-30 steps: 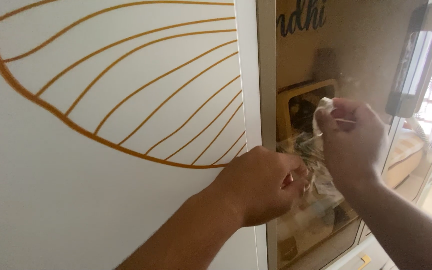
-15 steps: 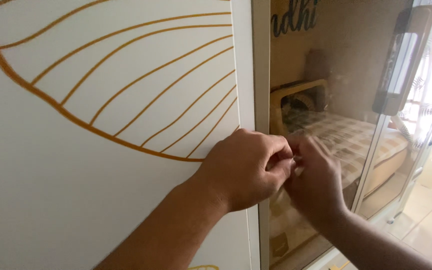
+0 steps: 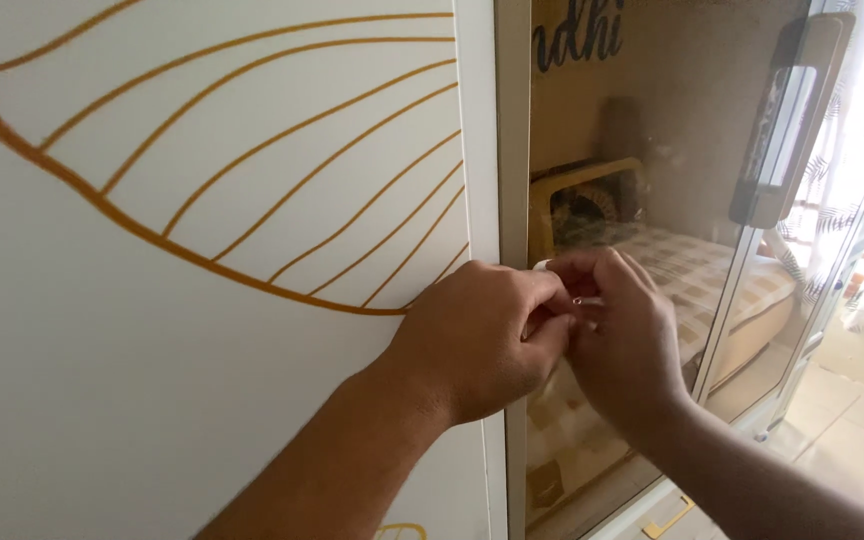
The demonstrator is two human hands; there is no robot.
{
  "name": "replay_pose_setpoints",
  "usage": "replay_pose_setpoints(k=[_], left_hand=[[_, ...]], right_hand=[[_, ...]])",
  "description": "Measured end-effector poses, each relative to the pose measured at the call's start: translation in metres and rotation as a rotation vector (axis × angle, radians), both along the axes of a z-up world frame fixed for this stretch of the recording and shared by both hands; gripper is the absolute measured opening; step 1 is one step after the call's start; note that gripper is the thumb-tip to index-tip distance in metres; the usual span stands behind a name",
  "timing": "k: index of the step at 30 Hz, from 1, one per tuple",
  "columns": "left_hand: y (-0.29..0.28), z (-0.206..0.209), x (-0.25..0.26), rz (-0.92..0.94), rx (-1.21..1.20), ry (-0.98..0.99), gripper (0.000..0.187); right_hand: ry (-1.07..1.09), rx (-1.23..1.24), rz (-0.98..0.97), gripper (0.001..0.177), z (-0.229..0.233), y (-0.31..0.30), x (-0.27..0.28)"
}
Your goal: The person wipes the exterior of a white wardrobe with a white tissue, moving from the side edge to the door panels and handles. The camera follows the hands as they clean different sections of the wardrobe surface.
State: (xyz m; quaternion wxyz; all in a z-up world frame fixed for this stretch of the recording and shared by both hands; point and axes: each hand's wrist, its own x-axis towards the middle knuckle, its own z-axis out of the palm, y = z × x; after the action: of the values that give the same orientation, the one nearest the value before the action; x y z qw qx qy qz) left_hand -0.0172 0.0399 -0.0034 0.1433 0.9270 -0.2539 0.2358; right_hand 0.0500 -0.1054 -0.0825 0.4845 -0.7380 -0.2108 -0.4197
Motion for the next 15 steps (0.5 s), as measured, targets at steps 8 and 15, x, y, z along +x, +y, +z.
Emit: replay_pose_setpoints(k=[8, 15], left_hand=[[-0.013, -0.002, 0.005, -0.015, 0.022, 0.077, 0.019], [-0.038, -0.013, 0.021, -0.043, 0.014, 0.130, 0.018]], right_hand=[[-0.063, -0.080, -0.072, 0.026, -0.024, -0.007, 0.014], [0.359, 0.167, 0.058, 0.055, -0.042, -0.032, 0.015]])
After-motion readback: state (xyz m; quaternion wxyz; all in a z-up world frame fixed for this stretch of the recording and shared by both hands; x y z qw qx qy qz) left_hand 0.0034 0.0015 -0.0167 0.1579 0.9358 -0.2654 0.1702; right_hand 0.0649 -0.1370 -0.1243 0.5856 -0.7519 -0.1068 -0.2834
